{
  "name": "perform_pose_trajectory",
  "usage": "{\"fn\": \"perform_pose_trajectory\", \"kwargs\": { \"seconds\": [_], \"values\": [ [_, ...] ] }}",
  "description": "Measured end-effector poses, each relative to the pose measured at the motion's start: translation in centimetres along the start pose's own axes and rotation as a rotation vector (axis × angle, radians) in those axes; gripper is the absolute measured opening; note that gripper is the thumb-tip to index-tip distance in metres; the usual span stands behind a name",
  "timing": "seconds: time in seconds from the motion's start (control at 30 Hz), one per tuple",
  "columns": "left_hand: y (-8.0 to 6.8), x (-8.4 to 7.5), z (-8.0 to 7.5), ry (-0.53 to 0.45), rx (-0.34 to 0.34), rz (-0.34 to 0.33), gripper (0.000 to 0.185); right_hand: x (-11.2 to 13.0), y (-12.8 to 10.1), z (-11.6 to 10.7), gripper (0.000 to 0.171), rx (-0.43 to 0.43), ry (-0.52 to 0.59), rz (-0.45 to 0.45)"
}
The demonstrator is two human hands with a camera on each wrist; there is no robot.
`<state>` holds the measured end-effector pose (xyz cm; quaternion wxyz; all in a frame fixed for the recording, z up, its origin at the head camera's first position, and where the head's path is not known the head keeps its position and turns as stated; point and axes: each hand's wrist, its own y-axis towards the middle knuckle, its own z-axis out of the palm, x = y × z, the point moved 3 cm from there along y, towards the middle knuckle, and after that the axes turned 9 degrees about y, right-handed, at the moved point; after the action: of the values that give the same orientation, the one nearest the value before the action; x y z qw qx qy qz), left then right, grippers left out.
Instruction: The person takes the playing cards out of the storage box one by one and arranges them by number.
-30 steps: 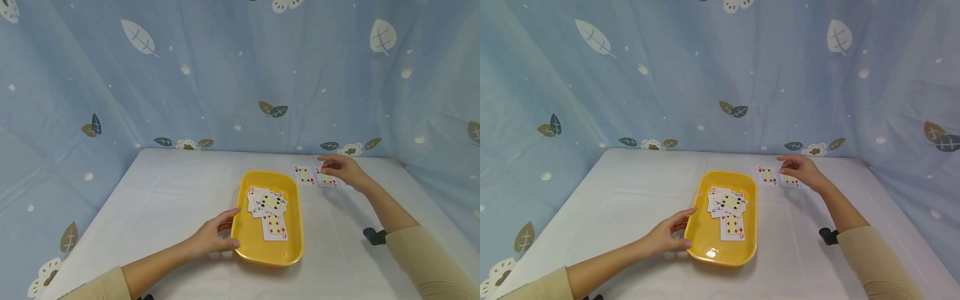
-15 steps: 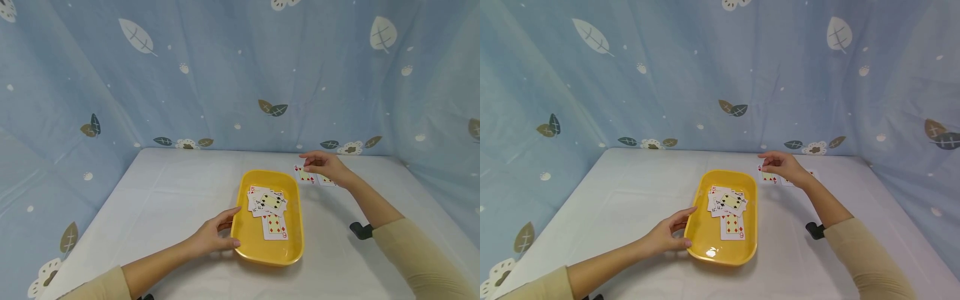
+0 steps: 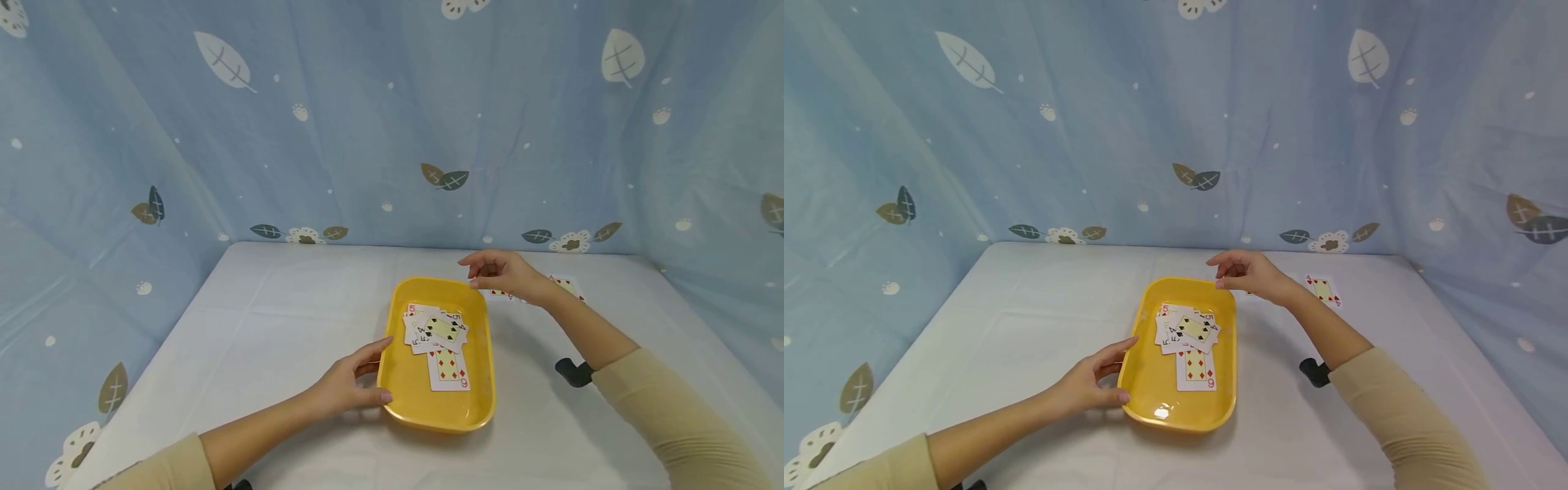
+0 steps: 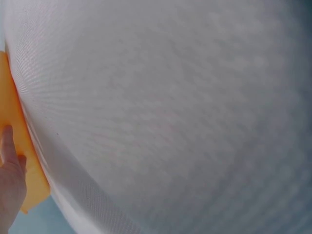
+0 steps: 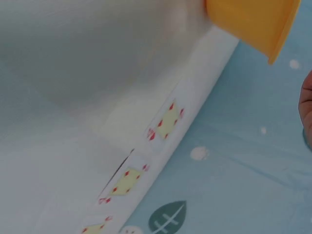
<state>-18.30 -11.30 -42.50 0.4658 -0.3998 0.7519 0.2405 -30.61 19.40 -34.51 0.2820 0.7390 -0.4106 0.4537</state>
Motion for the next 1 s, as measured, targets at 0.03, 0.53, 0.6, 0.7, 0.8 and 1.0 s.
{"fn": "perform_pose_trajectory", "kwargs": {
  "seconds": [0.03, 0.53, 0.6, 0.7, 0.8, 1.0],
  "values": [
    [0.0, 0.0, 0.0, 0.0, 0.0, 0.0, 0.087, 0.1, 0.0, 0.2, 0.042, 0.013, 0.002, -0.01],
    [-0.1, 0.1, 0.1, -0.005, -0.003, 0.012, 0.086, 0.6, 1.6, 4.6, 0.04, 0.261, -0.059, -0.06],
    [-0.1, 0.0, 0.1, -0.009, -0.003, 0.01, 0.086, 0.5, 1.7, 4.9, 0.04, 0.279, -0.085, -0.052],
    [-0.1, 0.0, 0.1, -0.01, -0.004, 0.018, 0.086, 0.4, 2.0, 5.3, 0.04, 0.318, -0.13, -0.044],
    [-0.1, 0.0, 0.1, -0.009, -0.008, 0.026, 0.086, 0.2, 2.3, 5.8, 0.039, 0.365, -0.175, -0.035],
    [0.0, 0.3, 0.1, -0.007, -0.013, 0.025, 0.085, -0.7, 2.7, 6.6, 0.041, 0.412, -0.275, 0.013]
  ]
}}
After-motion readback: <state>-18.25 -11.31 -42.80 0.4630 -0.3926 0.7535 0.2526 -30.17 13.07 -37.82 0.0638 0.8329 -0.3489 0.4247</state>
